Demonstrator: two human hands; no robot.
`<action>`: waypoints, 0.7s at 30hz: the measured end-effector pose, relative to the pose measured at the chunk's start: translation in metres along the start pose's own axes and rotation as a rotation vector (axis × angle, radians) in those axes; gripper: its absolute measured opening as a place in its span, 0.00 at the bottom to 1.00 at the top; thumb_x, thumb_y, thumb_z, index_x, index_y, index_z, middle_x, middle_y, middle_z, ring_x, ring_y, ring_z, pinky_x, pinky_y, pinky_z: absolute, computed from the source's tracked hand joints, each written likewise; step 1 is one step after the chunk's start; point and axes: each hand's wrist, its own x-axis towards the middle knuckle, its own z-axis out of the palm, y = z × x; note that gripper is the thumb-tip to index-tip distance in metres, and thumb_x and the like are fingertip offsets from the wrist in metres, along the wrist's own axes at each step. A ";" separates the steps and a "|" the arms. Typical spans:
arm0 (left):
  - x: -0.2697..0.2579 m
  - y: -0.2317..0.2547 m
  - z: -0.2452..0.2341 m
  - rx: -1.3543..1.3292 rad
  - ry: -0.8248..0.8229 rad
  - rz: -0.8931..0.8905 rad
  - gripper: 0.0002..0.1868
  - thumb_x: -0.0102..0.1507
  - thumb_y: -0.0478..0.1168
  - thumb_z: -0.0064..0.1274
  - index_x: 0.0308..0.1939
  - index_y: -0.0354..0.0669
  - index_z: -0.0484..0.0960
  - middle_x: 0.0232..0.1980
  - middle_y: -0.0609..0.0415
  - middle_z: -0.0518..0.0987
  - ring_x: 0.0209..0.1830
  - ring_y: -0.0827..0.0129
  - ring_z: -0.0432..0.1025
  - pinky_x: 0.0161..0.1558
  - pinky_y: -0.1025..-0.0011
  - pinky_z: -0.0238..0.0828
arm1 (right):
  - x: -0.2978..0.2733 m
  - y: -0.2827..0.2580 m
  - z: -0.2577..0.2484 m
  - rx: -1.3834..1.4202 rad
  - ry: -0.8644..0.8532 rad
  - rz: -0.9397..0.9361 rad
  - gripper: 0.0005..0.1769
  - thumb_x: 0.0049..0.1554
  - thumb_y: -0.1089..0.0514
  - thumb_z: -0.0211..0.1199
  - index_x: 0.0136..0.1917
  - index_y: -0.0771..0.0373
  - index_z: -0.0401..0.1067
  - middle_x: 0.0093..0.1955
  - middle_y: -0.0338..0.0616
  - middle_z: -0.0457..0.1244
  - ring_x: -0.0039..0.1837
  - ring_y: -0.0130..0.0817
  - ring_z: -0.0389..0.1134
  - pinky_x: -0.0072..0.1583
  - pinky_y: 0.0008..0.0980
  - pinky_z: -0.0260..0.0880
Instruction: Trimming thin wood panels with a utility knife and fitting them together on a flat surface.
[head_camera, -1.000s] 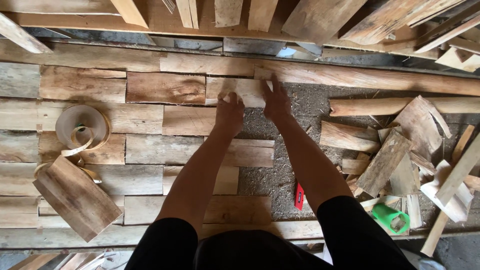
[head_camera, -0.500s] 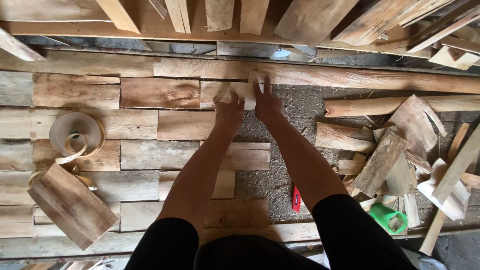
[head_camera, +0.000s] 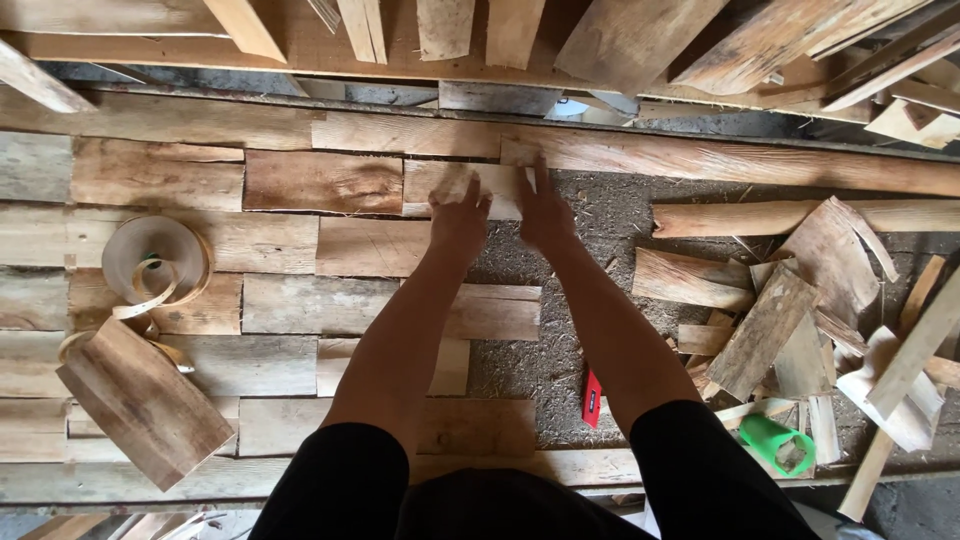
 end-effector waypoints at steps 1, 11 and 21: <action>0.000 0.000 0.003 0.000 0.000 0.000 0.37 0.67 0.36 0.42 0.81 0.63 0.53 0.86 0.52 0.35 0.41 0.61 0.80 0.72 0.32 0.48 | -0.004 0.002 -0.002 0.000 0.000 0.000 0.66 0.50 0.70 0.66 0.87 0.48 0.28 0.87 0.52 0.18 0.80 0.56 0.53 0.56 0.38 0.76; 0.013 -0.006 0.018 0.077 0.135 0.065 0.30 0.69 0.42 0.42 0.77 0.62 0.63 0.85 0.46 0.43 0.46 0.57 0.78 0.64 0.30 0.60 | -0.151 0.041 0.040 0.534 0.548 -0.036 0.41 0.62 0.63 0.61 0.82 0.58 0.47 0.86 0.60 0.38 0.78 0.61 0.58 0.51 0.41 0.80; 0.022 -0.007 0.003 0.337 0.161 0.198 0.25 0.66 0.42 0.52 0.67 0.40 0.75 0.75 0.36 0.62 0.48 0.55 0.76 0.42 0.61 0.75 | -0.313 0.072 0.100 0.379 0.678 0.130 0.29 0.60 0.60 0.58 0.74 0.64 0.61 0.81 0.64 0.48 0.73 0.55 0.62 0.55 0.40 0.80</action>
